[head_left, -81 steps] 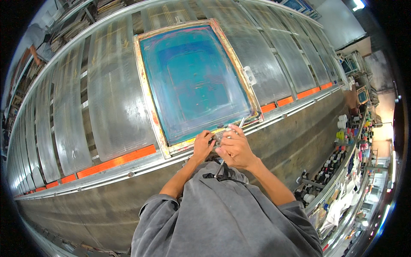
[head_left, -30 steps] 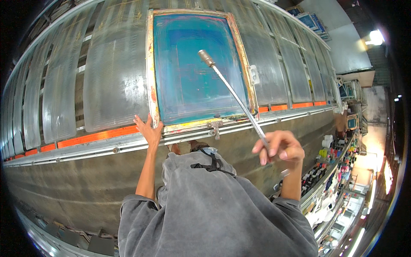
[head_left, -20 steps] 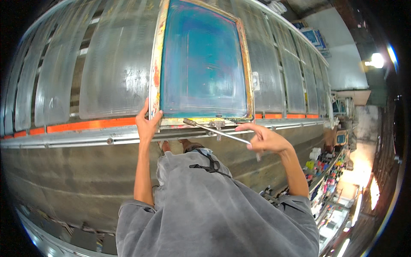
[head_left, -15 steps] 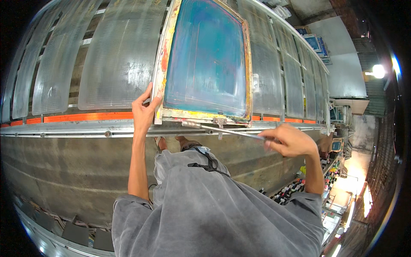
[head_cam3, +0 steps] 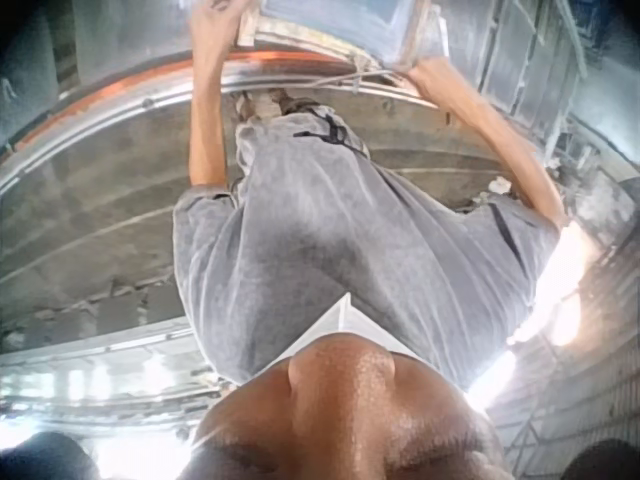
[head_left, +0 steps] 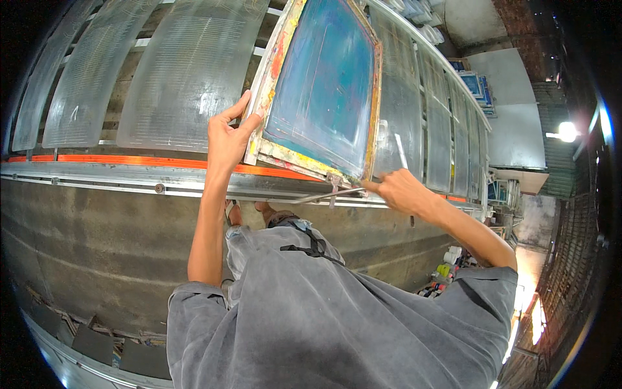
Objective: The person applies masking tape to the edges of a wooden frame on a conveyor belt, smoothing it down to create a border. They then pick up a second frame containing a mesh screen and use a metal tool to scrape or clean the edges of the frame.
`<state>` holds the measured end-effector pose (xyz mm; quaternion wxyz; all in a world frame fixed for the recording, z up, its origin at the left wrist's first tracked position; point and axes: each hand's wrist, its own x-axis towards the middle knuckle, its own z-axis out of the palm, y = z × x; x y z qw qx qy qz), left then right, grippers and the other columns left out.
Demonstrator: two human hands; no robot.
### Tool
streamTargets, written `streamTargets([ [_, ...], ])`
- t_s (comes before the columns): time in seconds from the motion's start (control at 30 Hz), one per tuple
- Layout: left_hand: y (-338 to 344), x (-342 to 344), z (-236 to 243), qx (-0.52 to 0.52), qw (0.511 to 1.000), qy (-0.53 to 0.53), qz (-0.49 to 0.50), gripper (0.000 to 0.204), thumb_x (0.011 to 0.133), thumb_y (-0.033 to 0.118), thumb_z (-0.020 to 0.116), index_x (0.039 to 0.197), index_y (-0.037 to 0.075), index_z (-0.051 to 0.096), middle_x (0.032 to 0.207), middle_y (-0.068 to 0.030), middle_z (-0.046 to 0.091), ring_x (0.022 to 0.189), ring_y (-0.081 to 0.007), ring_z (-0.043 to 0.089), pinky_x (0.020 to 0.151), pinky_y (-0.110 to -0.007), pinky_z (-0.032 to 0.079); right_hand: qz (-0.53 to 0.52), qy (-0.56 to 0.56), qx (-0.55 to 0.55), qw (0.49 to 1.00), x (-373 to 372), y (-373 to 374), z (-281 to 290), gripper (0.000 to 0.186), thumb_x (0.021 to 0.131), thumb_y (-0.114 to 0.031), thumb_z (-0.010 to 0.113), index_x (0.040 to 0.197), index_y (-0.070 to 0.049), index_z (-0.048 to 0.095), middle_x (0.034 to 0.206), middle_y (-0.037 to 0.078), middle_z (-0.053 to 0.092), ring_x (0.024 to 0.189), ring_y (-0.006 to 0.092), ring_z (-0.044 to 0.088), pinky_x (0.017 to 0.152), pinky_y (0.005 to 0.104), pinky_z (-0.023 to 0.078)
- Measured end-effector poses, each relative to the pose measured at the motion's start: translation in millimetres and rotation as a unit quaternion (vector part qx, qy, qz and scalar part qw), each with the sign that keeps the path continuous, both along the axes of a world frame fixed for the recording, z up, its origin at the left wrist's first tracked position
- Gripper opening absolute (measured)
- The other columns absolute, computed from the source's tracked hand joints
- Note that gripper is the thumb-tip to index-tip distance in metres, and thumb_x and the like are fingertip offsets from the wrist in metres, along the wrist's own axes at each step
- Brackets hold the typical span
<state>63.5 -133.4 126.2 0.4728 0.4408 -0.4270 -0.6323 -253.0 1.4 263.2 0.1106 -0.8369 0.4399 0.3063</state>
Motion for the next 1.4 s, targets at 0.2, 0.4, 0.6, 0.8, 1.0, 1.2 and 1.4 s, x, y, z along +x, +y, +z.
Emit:
streamTargets([
  [0.2,6,-2,-28,-0.015,0.999,-0.014,0.029,0.055,0.089,0.007,0.075,0.141,-0.006,0.058,0.125,-0.0192,0.071,0.097,-0.0108,0.067,0.082,-0.025,0.055,0.031,-0.074,-0.045,0.996,55,-21,49,0.043,0.082,-0.014,0.070,0.125,-0.012,0.066,0.072,0.008,0.063,0.061,0.0292,0.067,0.056,0.0435,0.051],
  [0.4,-2,7,-34,-0.006,0.999,-0.048,0.017,0.056,0.092,0.012,0.075,0.142,-0.006,0.058,0.116,-0.0165,0.072,0.099,-0.0136,0.066,0.087,-0.028,0.054,-0.010,-0.187,-0.056,0.981,64,-24,74,0.034,0.085,-0.031,0.075,0.112,-0.013,0.065,0.072,0.009,0.063,0.065,0.0308,0.068,0.057,0.0434,0.051],
  [0.6,-2,18,-151,-0.019,0.981,-0.176,0.077,0.059,0.094,0.022,0.073,0.142,-0.007,0.055,0.118,-0.0194,0.071,0.093,-0.0209,0.068,0.087,-0.032,0.053,-0.308,-0.075,-0.184,0.930,-76,-24,3,0.050,0.092,-0.051,0.069,0.078,-0.003,0.065,0.059,0.018,0.060,0.063,0.0388,0.065,0.060,0.0490,0.048],
  [0.8,31,-6,-215,0.048,0.972,-0.219,0.069,0.044,0.095,0.027,0.073,0.122,-0.006,0.070,0.112,-0.0156,0.071,0.104,-0.0209,0.062,0.093,-0.035,0.049,-0.606,-0.164,-0.263,0.732,-216,4,-125,0.063,0.101,-0.056,0.058,0.070,0.000,0.062,0.054,0.013,0.054,0.053,0.0234,0.055,0.056,0.0425,0.043],
  [1.0,51,-36,-198,-0.104,0.836,-0.520,0.141,0.051,0.089,0.029,0.073,0.134,0.007,0.063,0.147,-0.0184,0.049,0.140,-0.0399,0.039,0.115,-0.056,0.028,-0.715,-0.307,-0.285,0.560,-269,10,-204,0.059,0.106,-0.053,0.053,0.073,-0.005,0.065,0.060,0.001,0.056,0.051,0.0109,0.048,0.050,0.0305,0.037],
  [1.2,-6,-61,-192,-0.134,0.812,-0.551,0.138,0.066,0.090,0.037,0.073,0.144,0.006,0.053,0.159,-0.0175,0.039,0.153,-0.0441,0.022,0.123,-0.066,0.010,-0.706,-0.341,-0.329,0.527,-316,-12,-271,0.046,0.106,-0.045,0.052,0.113,-0.006,0.077,0.086,0.012,0.073,0.078,0.0237,0.066,0.074,0.0372,0.050],
  [1.4,-100,-85,-188,-0.145,0.811,-0.553,0.126,0.075,0.090,0.045,0.075,0.146,0.002,0.052,0.159,-0.0209,0.041,0.153,-0.0434,0.025,0.124,-0.062,0.012,-0.660,-0.277,-0.413,0.562,-350,-64,-310,0.044,0.106,-0.041,0.052,0.129,-0.009,0.071,0.091,0.016,0.075,0.090,0.0323,0.071,0.087,0.0408,0.052],
])
